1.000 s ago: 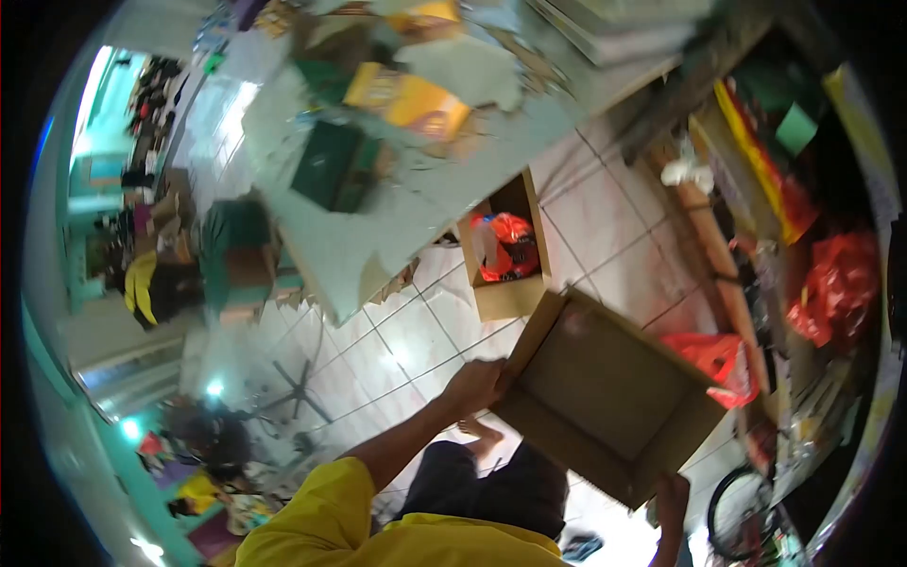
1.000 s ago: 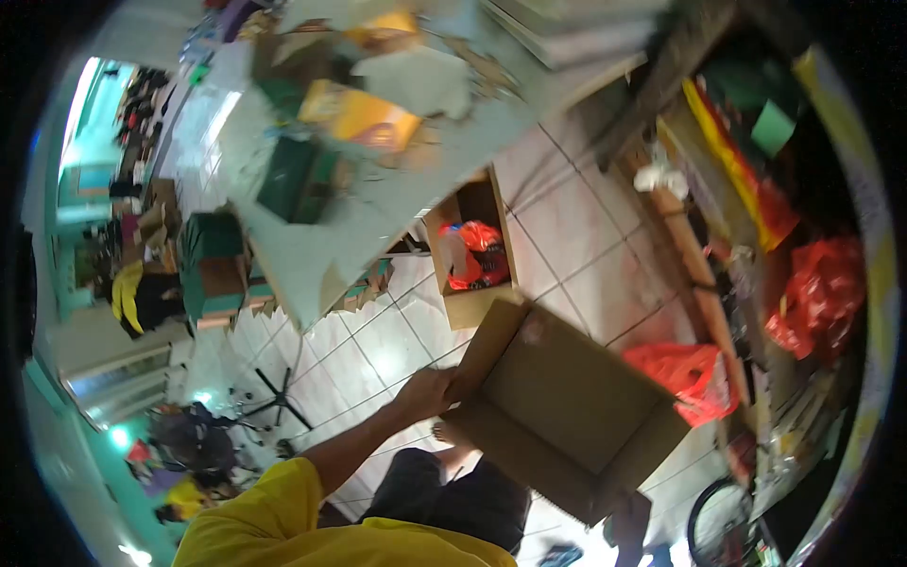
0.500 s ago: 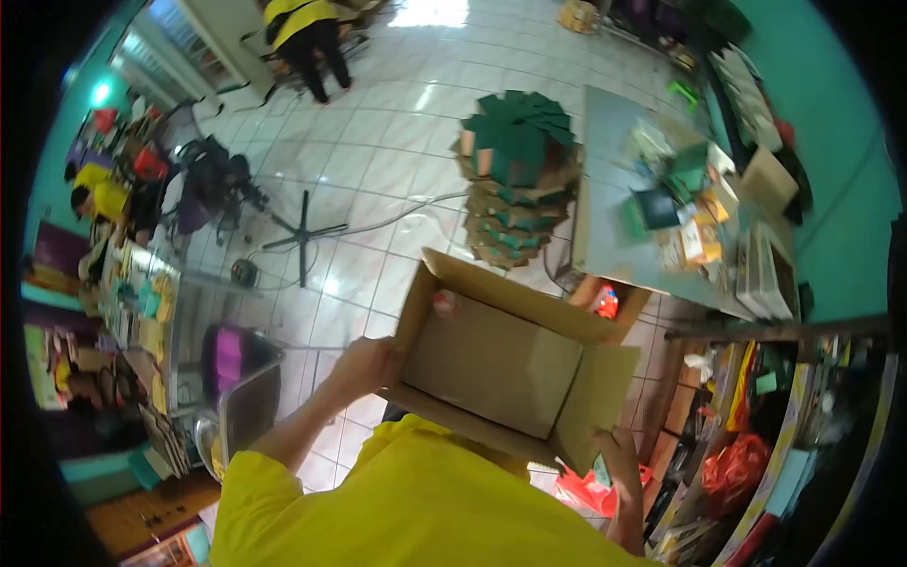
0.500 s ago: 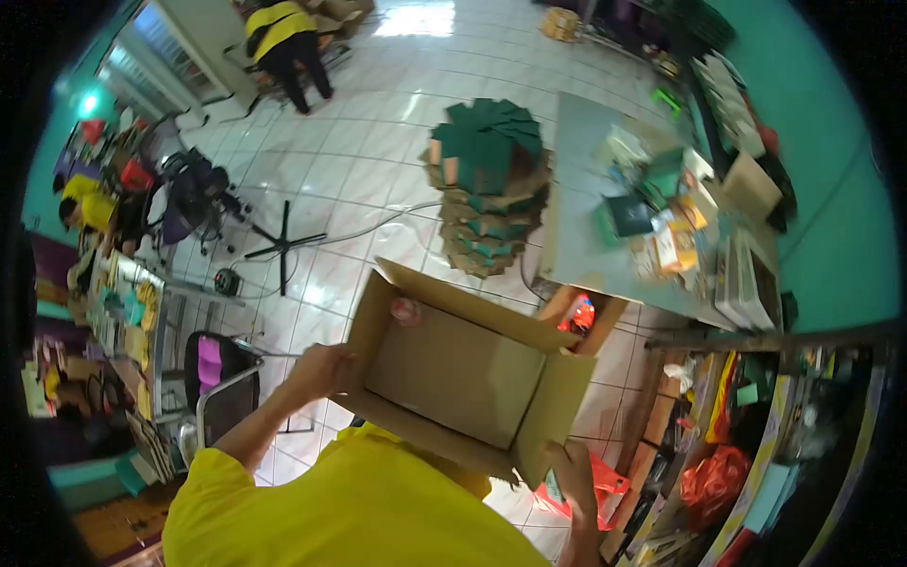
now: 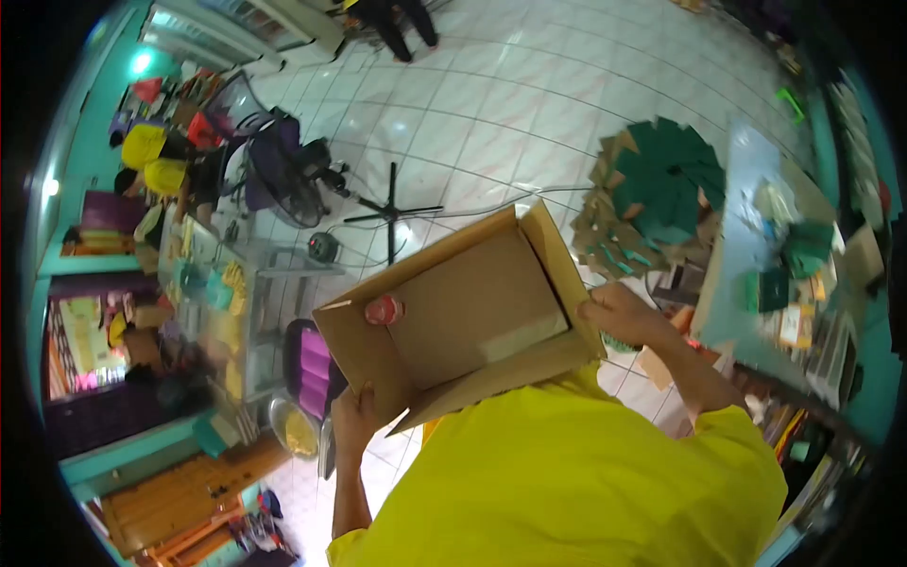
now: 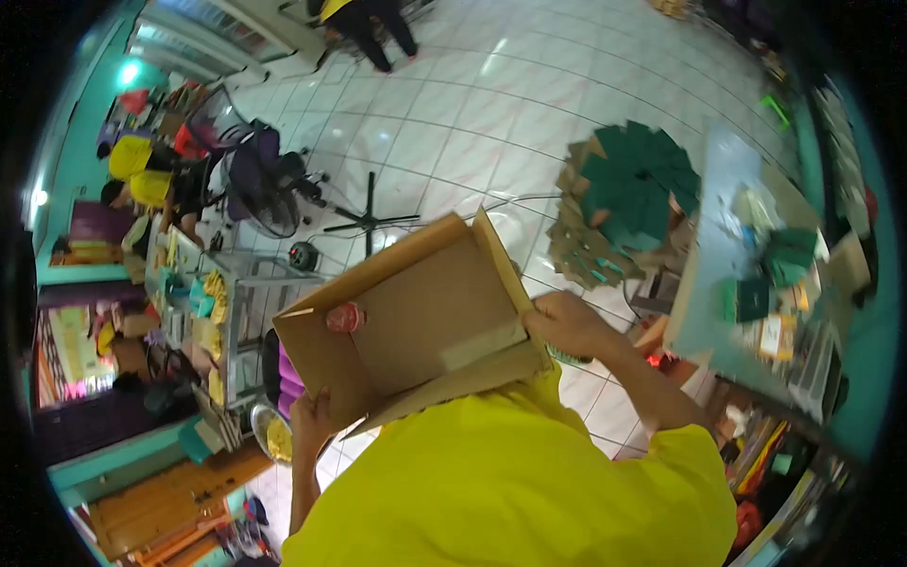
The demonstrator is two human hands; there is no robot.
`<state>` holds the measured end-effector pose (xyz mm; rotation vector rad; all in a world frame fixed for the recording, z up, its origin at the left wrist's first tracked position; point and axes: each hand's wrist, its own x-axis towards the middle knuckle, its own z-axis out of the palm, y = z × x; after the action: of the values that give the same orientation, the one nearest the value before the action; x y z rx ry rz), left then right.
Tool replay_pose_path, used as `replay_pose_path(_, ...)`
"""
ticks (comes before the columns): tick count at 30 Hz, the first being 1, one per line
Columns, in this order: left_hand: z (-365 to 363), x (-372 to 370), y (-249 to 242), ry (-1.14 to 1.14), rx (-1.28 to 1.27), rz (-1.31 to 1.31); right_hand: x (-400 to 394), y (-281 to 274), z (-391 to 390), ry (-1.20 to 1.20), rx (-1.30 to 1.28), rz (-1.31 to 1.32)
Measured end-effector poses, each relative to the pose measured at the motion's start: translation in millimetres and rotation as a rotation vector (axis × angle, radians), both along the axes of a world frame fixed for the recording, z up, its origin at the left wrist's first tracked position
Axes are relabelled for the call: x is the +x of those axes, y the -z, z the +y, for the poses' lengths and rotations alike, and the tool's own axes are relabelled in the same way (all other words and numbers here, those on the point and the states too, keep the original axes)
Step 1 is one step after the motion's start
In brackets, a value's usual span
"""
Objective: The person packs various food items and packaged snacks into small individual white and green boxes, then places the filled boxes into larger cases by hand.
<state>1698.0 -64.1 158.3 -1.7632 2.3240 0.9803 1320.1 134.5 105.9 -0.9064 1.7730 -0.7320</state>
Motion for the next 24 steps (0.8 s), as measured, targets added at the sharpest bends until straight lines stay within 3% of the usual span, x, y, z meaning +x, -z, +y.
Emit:
replay_pose_path(3, -29.5, -33.0, -0.9, -0.029, -0.214, 0.082, -69.4, -21.2, -80.7, -0.167, -0.103, 0.109)
replay_pose_path(6, -65.1, -93.8, -23.4, -0.134, -0.162, 0.019, -130.2, -43.1, -141.2, -0.235, -0.022, 0.103)
replay_pose_path(10, -119.9, -179.0, -15.4, -0.231, -0.142, 0.223, -207.8, -41.4, -195.1, -0.14, -0.063, 0.137)
replay_pose_path(16, -278.0, -324.6, -0.5, 0.001, -0.071, 0.09, -316.8, -31.1, -250.7, 0.105, 0.027, 0.16)
replay_pose_path(18, -338.6, -392.3, -6.2, 0.228, -0.227, 0.167, -339.4, -35.5, -260.0, 0.268, 0.057, 0.158)
replay_pose_path(20, -395.4, -466.9, -13.6, 0.438, -0.224, 0.208, -357.0, -30.2, -259.1, 0.42, -0.024, 0.126)
replay_pose_path(21, -416.9, -506.8, -18.3, 0.493, -0.201, 0.148, -363.5, -16.2, -251.2, 0.522, -0.098, 0.167)
replay_pose_path(24, -451.9, -623.6, -37.9, 0.756, -0.162, 0.013, -373.0, -38.6, -243.8, 0.763, 0.002, 0.092)
